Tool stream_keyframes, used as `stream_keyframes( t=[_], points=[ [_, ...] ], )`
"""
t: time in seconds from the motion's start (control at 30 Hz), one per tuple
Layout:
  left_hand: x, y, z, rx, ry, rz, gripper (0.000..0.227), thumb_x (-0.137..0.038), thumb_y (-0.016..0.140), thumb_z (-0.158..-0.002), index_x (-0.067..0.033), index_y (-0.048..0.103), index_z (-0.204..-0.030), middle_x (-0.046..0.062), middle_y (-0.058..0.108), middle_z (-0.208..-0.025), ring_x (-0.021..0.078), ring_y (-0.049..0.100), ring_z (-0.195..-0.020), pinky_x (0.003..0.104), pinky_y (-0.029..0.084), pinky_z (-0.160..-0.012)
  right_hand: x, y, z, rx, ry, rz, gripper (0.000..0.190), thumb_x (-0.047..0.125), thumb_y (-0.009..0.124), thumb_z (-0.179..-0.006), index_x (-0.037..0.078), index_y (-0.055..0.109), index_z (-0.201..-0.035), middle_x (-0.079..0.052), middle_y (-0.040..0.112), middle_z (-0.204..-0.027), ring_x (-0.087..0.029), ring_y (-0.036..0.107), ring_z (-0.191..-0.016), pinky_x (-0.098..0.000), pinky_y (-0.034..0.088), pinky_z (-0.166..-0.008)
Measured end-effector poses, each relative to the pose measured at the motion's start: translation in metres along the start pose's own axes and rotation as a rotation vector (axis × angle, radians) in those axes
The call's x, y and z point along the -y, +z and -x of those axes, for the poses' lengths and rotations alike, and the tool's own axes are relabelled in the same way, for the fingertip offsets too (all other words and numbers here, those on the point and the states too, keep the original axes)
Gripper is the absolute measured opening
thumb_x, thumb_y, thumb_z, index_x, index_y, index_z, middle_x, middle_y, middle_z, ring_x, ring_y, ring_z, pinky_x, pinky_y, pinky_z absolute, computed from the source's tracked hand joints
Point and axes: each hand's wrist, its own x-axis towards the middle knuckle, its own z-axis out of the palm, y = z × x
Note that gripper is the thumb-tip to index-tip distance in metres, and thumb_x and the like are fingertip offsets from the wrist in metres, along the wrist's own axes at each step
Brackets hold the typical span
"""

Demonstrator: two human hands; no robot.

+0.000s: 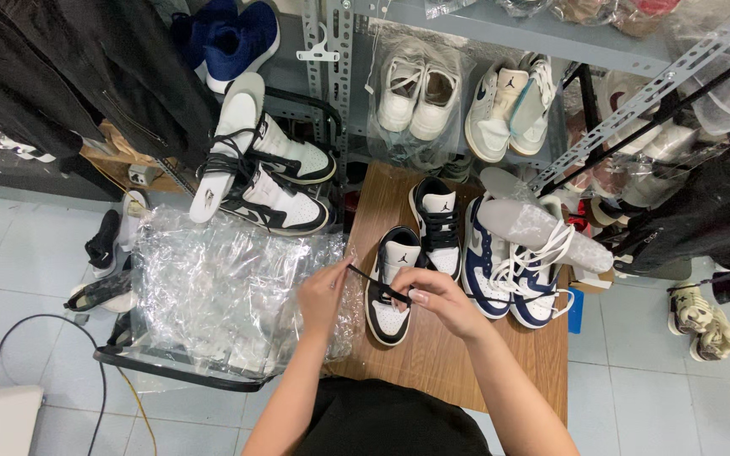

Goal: The person laces a pair of black and white sneakers, places them into a plastic bag, and then removes blue and white patterned inserts from a pair of white sneakers.

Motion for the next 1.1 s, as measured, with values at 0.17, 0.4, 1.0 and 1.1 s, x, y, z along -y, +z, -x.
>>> stream_keyframes(
  t=[0.17, 0.4, 1.0, 1.1],
  points=[
    [-0.006, 0.013, 0.01, 0.091, -0.118, 0.125, 0.025, -0.01, 0.07, -0.093, -0.0142, 0.078, -0.116, 0.011, 0.078, -0.103, 0.0265, 0.075, -0.089, 0.031, 0.056, -0.077, 0.006, 0.007, -0.009, 0.034, 0.023, 0.031, 0.028, 0.025, 0.061, -0.102, -0.002, 0.067, -0.11, -0.008, 0.062, -0.105, -0.019, 0.061, -0.098, -0.0332, 0.05, -0.09],
    [0.036, 0.054, 0.039, 0.116, -0.317, 0.734, 0.032, -0.001, 0.062, -0.09, -0.0059, 0.072, -0.12, 0.011, 0.073, -0.114, 0.0177, 0.071, -0.101, 0.027, 0.057, -0.088, 0.001, 0.027, -0.044, 0.21, 0.128, 0.335, 0.029, 0.021, 0.061, -0.103, 0.0, 0.07, -0.121, -0.01, 0.069, -0.117, -0.023, 0.064, -0.114, -0.0372, 0.05, -0.102],
    [0.067, 0.141, 0.062, -0.101, -0.623, 0.738, 0.02, -0.009, 0.074, -0.092, 0.005, 0.077, -0.106, 0.012, 0.08, -0.097, 0.0116, 0.072, -0.083, 0.024, 0.056, -0.075, -0.141, -0.037, -0.014, -0.384, 0.125, 1.345, 0.011, 0.011, 0.078, -0.077, 0.01, 0.079, -0.088, -0.007, 0.067, -0.085, -0.03, 0.062, -0.09, -0.0427, 0.051, -0.074],
    [0.063, 0.141, 0.065, -0.099, -0.612, 0.569, 0.019, -0.01, 0.075, -0.091, 0.0039, 0.079, -0.104, 0.012, 0.081, -0.097, 0.012, 0.073, -0.084, 0.025, 0.056, -0.077, -0.146, -0.034, -0.015, -0.39, 0.166, 1.384, 0.015, 0.012, 0.081, -0.072, 0.012, 0.08, -0.087, -0.005, 0.065, -0.087, -0.03, 0.058, -0.094, -0.0441, 0.047, -0.076]
  ],
)
